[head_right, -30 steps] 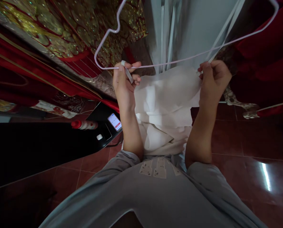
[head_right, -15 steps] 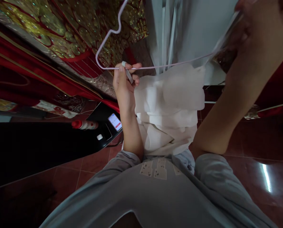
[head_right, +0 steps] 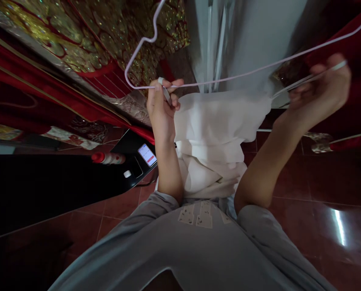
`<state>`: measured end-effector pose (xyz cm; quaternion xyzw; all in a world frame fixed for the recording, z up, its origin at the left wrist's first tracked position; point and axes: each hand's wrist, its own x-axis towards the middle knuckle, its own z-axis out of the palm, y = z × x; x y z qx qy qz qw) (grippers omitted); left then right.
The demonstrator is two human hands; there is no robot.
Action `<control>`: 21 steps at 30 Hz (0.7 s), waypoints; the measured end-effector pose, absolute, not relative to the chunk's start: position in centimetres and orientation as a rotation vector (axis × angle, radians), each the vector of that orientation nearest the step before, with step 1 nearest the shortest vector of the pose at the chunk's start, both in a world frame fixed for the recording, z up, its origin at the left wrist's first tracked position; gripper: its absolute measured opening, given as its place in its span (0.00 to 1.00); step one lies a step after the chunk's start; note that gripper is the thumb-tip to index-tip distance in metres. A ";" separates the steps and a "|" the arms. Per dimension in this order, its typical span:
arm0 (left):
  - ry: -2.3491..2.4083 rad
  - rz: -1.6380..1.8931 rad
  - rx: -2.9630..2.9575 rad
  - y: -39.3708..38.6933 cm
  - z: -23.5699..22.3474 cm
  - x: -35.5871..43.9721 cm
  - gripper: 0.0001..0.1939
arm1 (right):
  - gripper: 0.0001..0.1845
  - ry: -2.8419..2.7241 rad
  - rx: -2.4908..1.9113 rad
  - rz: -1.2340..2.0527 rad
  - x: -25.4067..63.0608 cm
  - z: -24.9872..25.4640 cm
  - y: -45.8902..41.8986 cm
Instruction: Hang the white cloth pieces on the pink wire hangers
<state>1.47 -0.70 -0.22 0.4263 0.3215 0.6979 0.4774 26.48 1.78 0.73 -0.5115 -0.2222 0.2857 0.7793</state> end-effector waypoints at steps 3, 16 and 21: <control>0.861 1.684 1.033 -0.7 -0.1 1.6 0.13 | 0.17 -0.542 -1.064 0.743 24.0 -0.5 0.8; 0.751 1.708 1.013 -1.1 -0.4 1.6 0.11 | 0.23 -0.898 -0.820 0.902 18.0 -1.1 1.0; 0.827 1.912 0.936 -0.3 -1.5 -1.0 0.13 | 0.25 -0.926 -0.827 0.902 18.4 -1.1 1.2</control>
